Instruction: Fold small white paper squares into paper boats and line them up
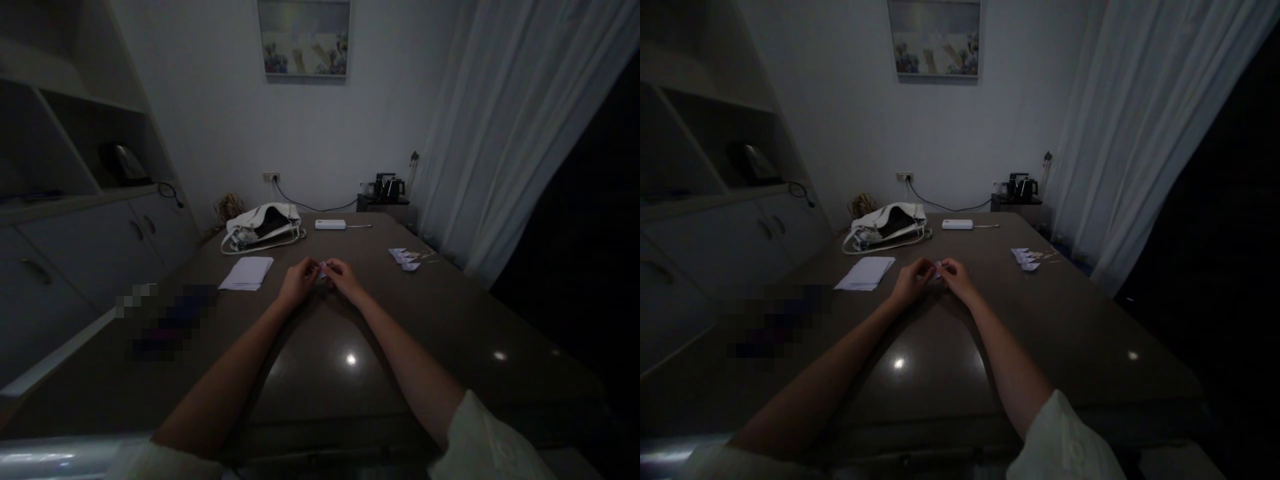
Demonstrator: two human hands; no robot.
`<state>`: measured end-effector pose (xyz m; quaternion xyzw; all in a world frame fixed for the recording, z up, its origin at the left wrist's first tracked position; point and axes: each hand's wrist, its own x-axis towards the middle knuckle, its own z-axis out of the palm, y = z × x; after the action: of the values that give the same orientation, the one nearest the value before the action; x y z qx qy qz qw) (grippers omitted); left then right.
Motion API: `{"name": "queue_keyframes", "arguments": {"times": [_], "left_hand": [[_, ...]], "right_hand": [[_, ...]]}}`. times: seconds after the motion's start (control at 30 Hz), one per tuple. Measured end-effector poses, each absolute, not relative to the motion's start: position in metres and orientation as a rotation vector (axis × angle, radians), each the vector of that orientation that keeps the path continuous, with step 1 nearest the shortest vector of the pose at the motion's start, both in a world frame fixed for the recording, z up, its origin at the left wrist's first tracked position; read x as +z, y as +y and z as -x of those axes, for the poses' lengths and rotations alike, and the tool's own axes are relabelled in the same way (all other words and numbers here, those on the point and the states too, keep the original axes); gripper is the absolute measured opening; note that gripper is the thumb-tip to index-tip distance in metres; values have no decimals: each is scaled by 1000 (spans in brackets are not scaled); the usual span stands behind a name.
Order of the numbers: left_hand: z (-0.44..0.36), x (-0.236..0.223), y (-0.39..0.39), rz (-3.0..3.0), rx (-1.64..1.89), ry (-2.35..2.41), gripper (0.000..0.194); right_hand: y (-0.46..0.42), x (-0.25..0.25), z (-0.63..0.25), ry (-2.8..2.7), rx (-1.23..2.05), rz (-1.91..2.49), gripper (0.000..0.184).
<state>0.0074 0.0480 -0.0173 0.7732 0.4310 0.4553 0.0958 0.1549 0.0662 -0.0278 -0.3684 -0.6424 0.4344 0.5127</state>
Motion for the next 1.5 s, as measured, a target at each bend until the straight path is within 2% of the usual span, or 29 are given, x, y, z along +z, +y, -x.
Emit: {"name": "queue_keyframes", "arguments": {"times": [0.37, 0.67, 0.8, 0.9, 1.0, 1.2, 1.37, 1.5], "left_hand": [[-10, -17, 46, -2334, 1310, 1420, 14], [-13, -17, 45, -2379, 1299, 1401, 12], [-13, -15, 43, -2434, 1283, 1323, 11], [-13, -13, 42, -2456, 1268, 1287, 10], [-14, -13, 41, -2451, 1259, 1249, 11], [-16, -17, 46, -2148, 1357, 1283, 20], [-13, -21, 51, -2095, 1180, 1352, 34], [-13, -21, 50, -2087, 1183, 1291, 38]], "right_hand": [[70, -31, -155, -1602, 982, 860, 31], [70, -30, -156, -1617, 831, 926, 23], [68, -28, -156, -1595, 833, 932, 11], [68, -28, -156, -1591, 866, 898, 16], [71, -30, -156, -1576, 857, 901, 12], [75, -32, -156, -1509, 920, 858, 9], [71, -27, -156, -1462, 1018, 875, 12], [66, -23, -158, -1421, 1107, 927, 12]]}}
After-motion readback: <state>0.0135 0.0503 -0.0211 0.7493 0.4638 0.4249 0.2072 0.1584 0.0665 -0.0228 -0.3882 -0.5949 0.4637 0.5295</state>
